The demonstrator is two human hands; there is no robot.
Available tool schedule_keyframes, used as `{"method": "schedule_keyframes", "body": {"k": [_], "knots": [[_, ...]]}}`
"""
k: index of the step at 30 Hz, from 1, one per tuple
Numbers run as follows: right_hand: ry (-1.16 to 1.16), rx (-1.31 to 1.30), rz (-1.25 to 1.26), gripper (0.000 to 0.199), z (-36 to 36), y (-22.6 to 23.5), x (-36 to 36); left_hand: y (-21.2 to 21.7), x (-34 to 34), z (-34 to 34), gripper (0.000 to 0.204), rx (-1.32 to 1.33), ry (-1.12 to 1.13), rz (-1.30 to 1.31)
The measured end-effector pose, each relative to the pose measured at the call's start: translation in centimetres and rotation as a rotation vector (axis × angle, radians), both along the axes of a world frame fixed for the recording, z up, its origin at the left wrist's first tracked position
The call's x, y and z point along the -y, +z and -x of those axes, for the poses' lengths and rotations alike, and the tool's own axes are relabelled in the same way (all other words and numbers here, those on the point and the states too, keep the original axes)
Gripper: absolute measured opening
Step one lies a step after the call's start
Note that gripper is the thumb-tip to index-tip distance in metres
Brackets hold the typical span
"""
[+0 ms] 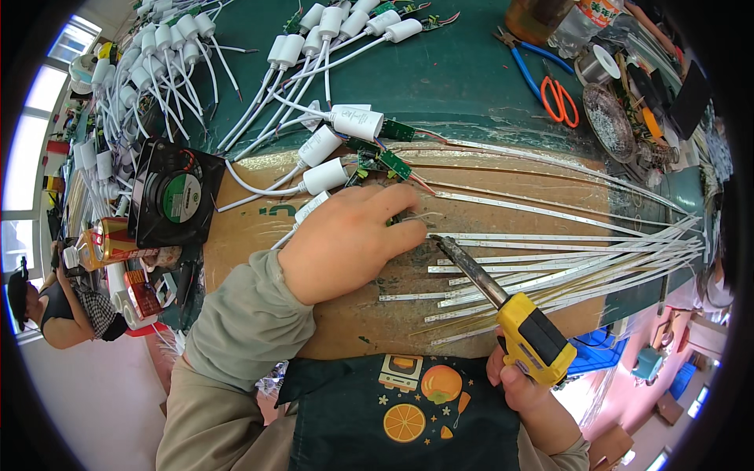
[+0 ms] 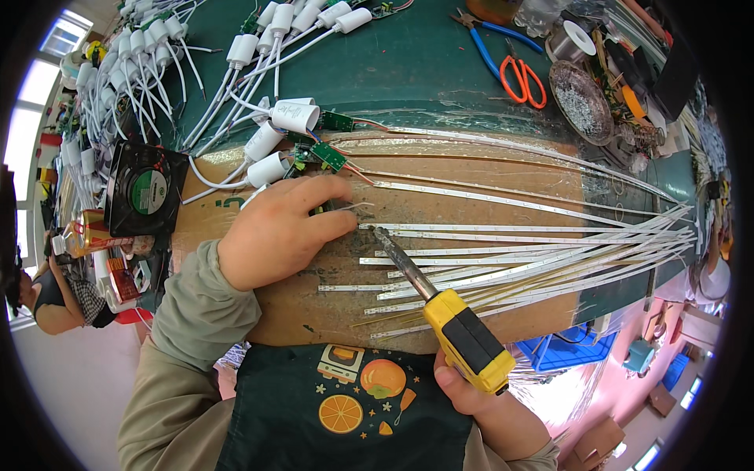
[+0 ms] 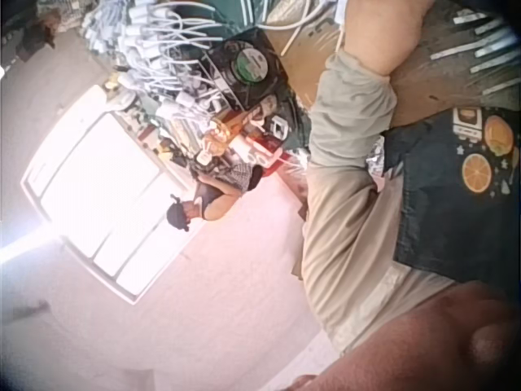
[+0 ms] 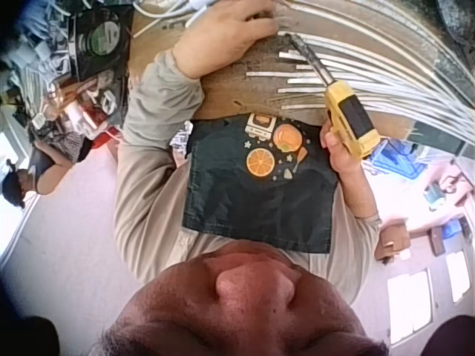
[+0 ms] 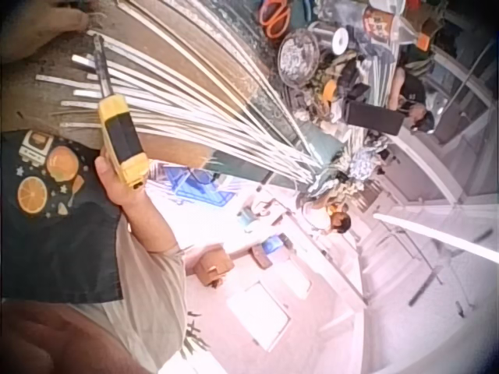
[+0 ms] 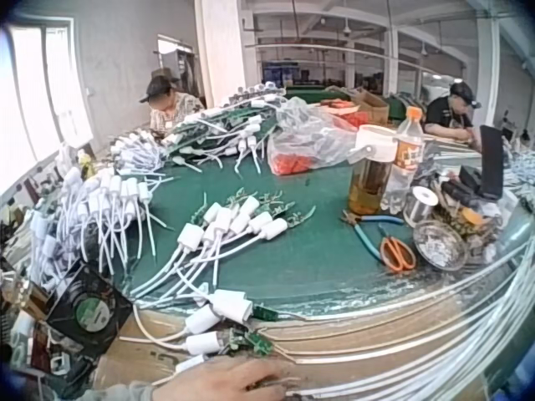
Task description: The person aligns LED light strips and driver modules on a table and solders the electrical connections using a soldering iron.
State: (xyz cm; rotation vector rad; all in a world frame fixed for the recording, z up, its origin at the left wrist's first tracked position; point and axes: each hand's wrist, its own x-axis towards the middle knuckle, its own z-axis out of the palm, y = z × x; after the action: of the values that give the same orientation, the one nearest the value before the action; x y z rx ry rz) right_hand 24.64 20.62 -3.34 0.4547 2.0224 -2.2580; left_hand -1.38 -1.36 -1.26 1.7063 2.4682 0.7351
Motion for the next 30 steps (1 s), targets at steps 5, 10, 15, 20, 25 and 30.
{"method": "schedule_keyframes", "body": {"k": [5, 10, 15, 20, 25, 30], "knots": [[-0.001, 0.008, 0.003, 0.07, -0.05, 0.01, -0.07, -0.18, -0.18, 0.14, 0.02, 0.014, 0.026, -0.103], [0.006, 0.002, -0.008, 0.069, -0.04, -0.03, -0.05, -0.47, -0.3, 0.13, 0.018, 0.081, 0.03, -0.129], [0.006, -0.013, -0.021, 0.069, -0.12, -0.15, -0.05, -0.34, -0.28, 0.0, 0.018, 0.079, 0.047, -0.105], [0.004, 0.008, -0.006, 0.069, -0.08, -0.02, -0.05, -0.21, -0.31, -0.17, 0.017, 0.051, 0.028, -0.065], [0.002, 0.021, 0.011, 0.069, -0.18, -0.01, -0.1, -0.49, -0.36, -0.25, 0.016, 0.05, 0.034, -0.077], [0.012, 0.024, 0.02, 0.069, -0.12, -0.05, -0.17, -0.6, -0.33, -0.22, 0.015, 0.056, 0.045, -0.114]]}}
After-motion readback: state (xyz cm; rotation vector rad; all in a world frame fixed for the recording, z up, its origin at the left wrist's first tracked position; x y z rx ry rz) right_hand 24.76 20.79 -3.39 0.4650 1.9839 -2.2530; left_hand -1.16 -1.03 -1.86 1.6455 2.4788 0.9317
